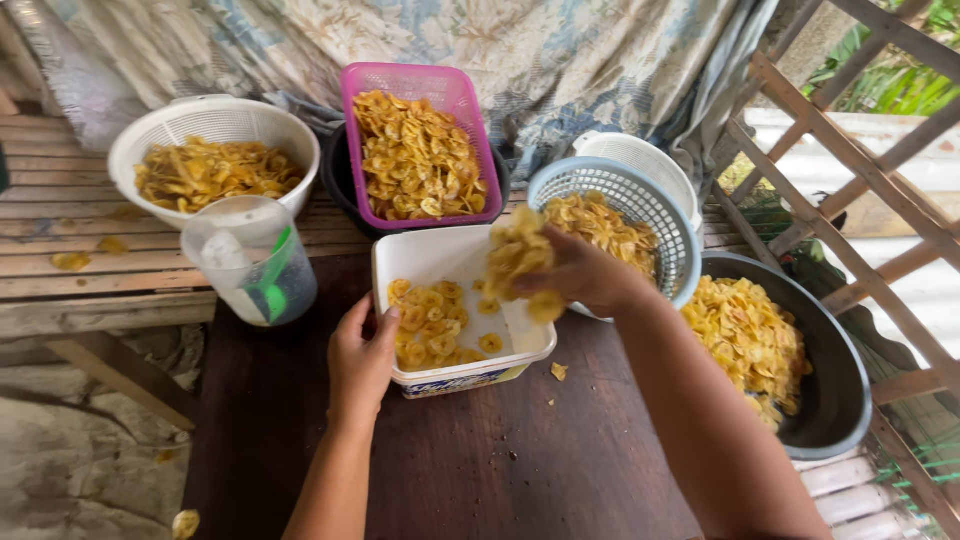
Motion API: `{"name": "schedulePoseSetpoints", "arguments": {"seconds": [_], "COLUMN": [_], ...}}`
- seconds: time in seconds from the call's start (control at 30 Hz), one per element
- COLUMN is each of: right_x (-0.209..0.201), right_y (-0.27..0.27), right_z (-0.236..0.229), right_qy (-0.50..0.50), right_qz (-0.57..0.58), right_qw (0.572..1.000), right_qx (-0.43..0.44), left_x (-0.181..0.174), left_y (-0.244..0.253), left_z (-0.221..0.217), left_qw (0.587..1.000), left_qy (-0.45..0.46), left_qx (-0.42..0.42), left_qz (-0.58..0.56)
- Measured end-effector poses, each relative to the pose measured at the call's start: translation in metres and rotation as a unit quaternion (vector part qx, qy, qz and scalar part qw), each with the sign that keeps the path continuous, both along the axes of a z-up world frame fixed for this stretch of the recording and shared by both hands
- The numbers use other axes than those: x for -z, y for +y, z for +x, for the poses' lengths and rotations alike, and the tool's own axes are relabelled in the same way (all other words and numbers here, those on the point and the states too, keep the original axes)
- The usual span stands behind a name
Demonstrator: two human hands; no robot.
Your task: The person transfers banana chips from a bowl into a white container by hand, pours a dark liquid from a plastic pitcher using a green measuring cup over them, and shakes the container to coat the chips.
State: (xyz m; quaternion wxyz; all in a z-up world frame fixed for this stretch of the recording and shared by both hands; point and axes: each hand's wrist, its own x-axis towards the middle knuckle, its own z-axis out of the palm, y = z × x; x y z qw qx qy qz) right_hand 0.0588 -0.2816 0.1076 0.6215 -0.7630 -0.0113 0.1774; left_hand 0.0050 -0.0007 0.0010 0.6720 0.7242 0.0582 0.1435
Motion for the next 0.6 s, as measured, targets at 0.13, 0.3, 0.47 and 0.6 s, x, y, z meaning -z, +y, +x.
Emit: {"name": "schedulePoseSetpoints", "arguments": {"seconds": [0.13,0.3,0.47,0.6], "right_x": [0.013,0.042,0.016,0.01], "right_y": [0.046,0.05,0.073,0.089], "right_z": [0.009,0.024,-0.001,-0.011], "right_qy": [-0.031,-0.32,-0.219,-0.279], "right_qz": [-0.272,-0.266,-0.383,-0.388], "right_qw": [0.96,0.901,0.896,0.874], "right_qx": [-0.064,-0.12,-0.049,-0.086], "left_x": [-0.04,-0.08,-0.076,-0.055], "left_y": [0.006,0.048,0.163,0.199], "left_z": [-0.017,-0.035,0.027,0.095], "left_qw": [0.971,0.915,0.853,0.889], "left_qy": [0.037,-0.089,-0.068,0.181], "left_qx": [-0.073,-0.207,-0.302,-0.132], "left_qz": [0.226,0.334,0.42,0.4]}}
